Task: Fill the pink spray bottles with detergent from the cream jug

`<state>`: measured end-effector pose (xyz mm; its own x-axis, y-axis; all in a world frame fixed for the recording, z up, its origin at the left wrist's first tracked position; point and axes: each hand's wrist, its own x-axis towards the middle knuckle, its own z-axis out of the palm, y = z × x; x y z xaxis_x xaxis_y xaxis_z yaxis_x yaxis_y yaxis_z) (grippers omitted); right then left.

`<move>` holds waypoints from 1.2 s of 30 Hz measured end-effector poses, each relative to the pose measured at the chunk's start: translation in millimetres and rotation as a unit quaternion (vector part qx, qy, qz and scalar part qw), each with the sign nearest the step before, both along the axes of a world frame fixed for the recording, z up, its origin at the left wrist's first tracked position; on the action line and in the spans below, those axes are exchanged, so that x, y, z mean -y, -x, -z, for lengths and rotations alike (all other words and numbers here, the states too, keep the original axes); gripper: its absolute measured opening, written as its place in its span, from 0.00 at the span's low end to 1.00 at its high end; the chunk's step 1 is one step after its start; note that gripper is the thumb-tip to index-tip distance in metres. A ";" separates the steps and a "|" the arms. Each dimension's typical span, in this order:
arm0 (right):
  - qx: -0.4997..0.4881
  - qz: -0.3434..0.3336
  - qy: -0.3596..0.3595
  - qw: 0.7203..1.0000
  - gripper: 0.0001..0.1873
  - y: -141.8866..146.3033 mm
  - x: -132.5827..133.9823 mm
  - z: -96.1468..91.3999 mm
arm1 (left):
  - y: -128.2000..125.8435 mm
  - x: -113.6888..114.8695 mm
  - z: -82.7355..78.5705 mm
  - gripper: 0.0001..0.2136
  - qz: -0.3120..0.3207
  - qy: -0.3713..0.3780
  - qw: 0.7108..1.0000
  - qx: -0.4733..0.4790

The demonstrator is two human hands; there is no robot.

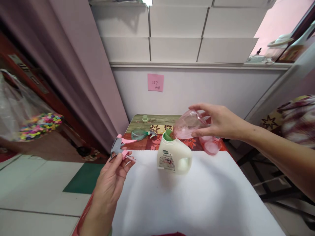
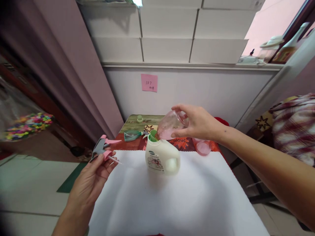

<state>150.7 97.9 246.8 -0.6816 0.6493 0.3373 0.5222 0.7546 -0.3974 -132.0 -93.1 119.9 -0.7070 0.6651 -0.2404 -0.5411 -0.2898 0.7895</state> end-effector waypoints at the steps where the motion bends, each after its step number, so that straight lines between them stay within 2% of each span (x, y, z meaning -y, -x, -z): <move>1: -0.011 0.005 0.008 1.000 0.40 -2.8 -0.6 3.0 | -0.9 -1.1 -0.8 0.04 -0.009 -0.006 1.000 0.002; 4: -0.048 0.018 0.052 0.997 0.41 -14.5 -1.6 14.9 | -3.9 -5.4 -2.4 0.03 -0.035 -0.024 0.999 0.008; 7: -0.133 0.063 0.108 0.983 0.40 -31.4 3.2 38.4 | -7.3 -10.1 -3.9 0.03 -0.049 -0.045 0.998 0.014; 9: -0.218 0.100 0.144 0.960 0.38 -43.0 13.1 63.9 | -9.3 -12.7 -5.2 0.03 -0.048 -0.059 0.997 0.010; 11: -0.301 0.078 0.224 0.924 0.37 -52.0 29.0 95.1 | -10.9 -14.9 -7.0 0.04 -0.040 -0.073 0.996 -0.001; 13: -0.343 0.067 0.303 0.887 0.39 -56.6 48.8 126.2 | -12.8 -17.1 -9.2 0.07 -0.026 -0.086 0.996 -0.012; 15: -0.374 0.072 0.332 0.863 0.40 -57.1 68.2 150.6 | -15.8 -19.5 -11.6 0.08 -0.008 -0.096 0.995 -0.025; 17: -0.394 0.079 0.342 0.849 0.39 -55.9 83.0 165.4 | -20.2 -22.0 -13.7 0.09 0.010 -0.101 0.994 -0.035; 23: -0.430 0.082 0.344 0.830 0.39 -59.9 94.5 175.9 | -31.6 -26.0 -19.0 0.14 0.042 -0.090 0.995 -0.034; 29: -0.443 0.094 0.359 0.816 0.39 -63.5 95.8 178.5 | -31.1 -23.4 -29.8 0.10 0.031 -0.103 0.993 -0.058; 33: -0.445 0.078 0.377 0.808 0.39 -51.7 101.9 178.2 | -43.5 -23.9 -30.2 0.11 0.061 -0.098 0.992 -0.054; 36: -0.440 0.065 0.395 0.804 0.39 -36.3 110.2 177.5 | -61.0 -26.0 -25.2 0.09 0.110 -0.085 0.989 -0.050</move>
